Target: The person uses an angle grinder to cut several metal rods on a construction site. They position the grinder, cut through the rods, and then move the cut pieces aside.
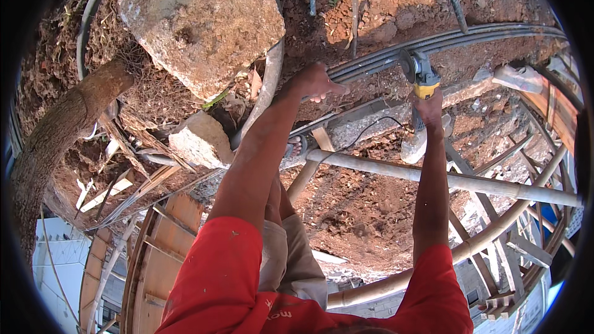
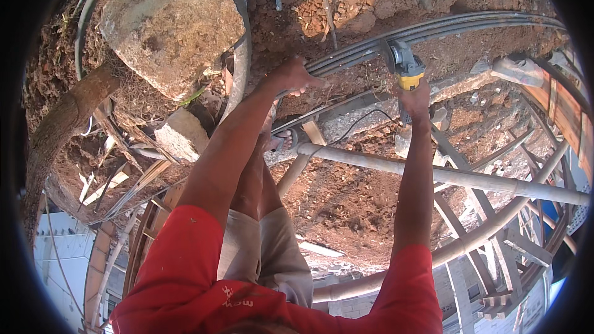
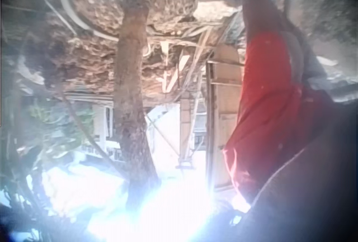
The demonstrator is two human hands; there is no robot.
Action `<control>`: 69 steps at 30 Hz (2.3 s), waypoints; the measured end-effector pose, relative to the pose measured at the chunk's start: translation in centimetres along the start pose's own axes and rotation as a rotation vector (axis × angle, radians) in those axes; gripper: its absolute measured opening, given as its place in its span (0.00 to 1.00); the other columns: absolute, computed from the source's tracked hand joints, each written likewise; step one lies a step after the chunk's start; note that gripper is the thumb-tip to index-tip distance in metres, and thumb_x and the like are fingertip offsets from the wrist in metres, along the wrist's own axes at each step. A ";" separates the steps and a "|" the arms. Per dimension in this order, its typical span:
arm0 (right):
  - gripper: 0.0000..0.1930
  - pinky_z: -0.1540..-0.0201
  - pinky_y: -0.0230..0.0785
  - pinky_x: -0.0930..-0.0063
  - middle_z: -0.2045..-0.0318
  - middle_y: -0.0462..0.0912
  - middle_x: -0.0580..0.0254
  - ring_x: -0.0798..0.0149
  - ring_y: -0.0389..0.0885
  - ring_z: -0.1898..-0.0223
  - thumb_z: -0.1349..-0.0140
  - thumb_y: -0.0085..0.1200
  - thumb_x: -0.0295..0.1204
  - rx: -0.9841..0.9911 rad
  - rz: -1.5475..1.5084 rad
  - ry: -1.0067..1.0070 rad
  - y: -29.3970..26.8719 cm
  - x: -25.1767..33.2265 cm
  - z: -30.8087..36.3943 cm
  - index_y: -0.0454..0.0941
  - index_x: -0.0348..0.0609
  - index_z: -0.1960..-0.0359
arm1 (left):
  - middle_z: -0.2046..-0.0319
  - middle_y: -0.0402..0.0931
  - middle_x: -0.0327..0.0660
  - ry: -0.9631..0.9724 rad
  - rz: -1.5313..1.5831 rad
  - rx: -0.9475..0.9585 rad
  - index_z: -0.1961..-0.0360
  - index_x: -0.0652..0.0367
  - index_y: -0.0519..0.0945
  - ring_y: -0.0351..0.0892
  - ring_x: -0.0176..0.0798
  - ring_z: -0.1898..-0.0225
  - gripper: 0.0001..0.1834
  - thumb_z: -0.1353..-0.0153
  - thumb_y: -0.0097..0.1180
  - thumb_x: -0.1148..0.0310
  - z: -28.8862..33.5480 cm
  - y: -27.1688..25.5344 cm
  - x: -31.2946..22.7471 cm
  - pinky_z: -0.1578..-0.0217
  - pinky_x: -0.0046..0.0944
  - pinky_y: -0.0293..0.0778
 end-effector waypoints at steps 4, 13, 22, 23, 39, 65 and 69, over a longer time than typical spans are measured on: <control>0.21 0.63 0.73 0.76 0.66 0.83 0.69 0.75 0.79 0.67 0.52 0.70 0.23 0.017 0.008 0.025 -0.2 -0.1 0.3 0.79 0.39 0.55 | 0.67 0.87 0.53 -0.004 0.024 0.042 0.48 0.77 0.77 0.89 0.46 0.64 0.47 0.54 0.78 0.42 -0.1 0.0 0.2 0.55 0.43 0.83; 0.19 0.64 0.73 0.75 0.67 0.83 0.68 0.74 0.79 0.68 0.52 0.70 0.23 0.026 -0.016 -0.038 -0.4 -1.1 -0.2 0.78 0.38 0.57 | 0.67 0.87 0.54 -0.012 0.062 0.055 0.45 0.78 0.75 0.88 0.46 0.65 0.50 0.55 0.78 0.43 -0.2 0.4 0.3 0.56 0.44 0.83; 0.19 0.65 0.72 0.76 0.68 0.82 0.68 0.74 0.78 0.70 0.52 0.70 0.24 -0.013 0.013 0.044 0.0 -0.2 0.6 0.78 0.38 0.58 | 0.72 0.85 0.52 0.008 0.097 0.049 0.54 0.77 0.78 0.86 0.42 0.73 0.41 0.52 0.80 0.48 -0.9 0.5 0.8 0.70 0.40 0.82; 0.19 0.65 0.72 0.76 0.68 0.82 0.68 0.74 0.78 0.70 0.52 0.70 0.24 0.005 0.015 0.052 0.0 -0.4 0.5 0.78 0.38 0.58 | 0.72 0.85 0.52 0.006 0.092 0.058 0.53 0.77 0.77 0.86 0.41 0.73 0.41 0.52 0.80 0.48 -1.0 0.5 0.8 0.70 0.39 0.82; 0.21 0.66 0.73 0.75 0.67 0.83 0.66 0.73 0.79 0.69 0.52 0.72 0.25 -0.017 0.070 0.032 -0.4 -2.0 0.0 0.77 0.38 0.57 | 0.64 0.87 0.56 0.015 0.040 0.054 0.48 0.78 0.76 0.89 0.48 0.64 0.48 0.54 0.78 0.42 -0.2 0.2 0.2 0.58 0.43 0.83; 0.21 0.62 0.74 0.76 0.64 0.83 0.68 0.73 0.80 0.66 0.50 0.68 0.22 -0.026 0.012 0.062 0.0 -1.4 0.7 0.77 0.39 0.53 | 0.65 0.87 0.57 0.026 0.018 0.039 0.47 0.77 0.76 0.89 0.48 0.63 0.48 0.54 0.78 0.42 -0.6 0.2 0.5 0.57 0.44 0.83; 0.22 0.62 0.75 0.75 0.64 0.84 0.68 0.72 0.80 0.66 0.50 0.70 0.22 -0.033 0.013 0.022 -0.1 -2.0 0.7 0.77 0.39 0.53 | 0.68 0.87 0.55 0.020 0.012 0.024 0.49 0.78 0.76 0.89 0.47 0.66 0.48 0.54 0.79 0.42 -0.9 0.5 0.6 0.61 0.43 0.83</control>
Point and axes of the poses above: each hand's wrist, its own z-axis away from the middle knuckle, its own y-axis out of the palm, x = y × z, the point moved 5 cm from there along -z, towards the middle knuckle
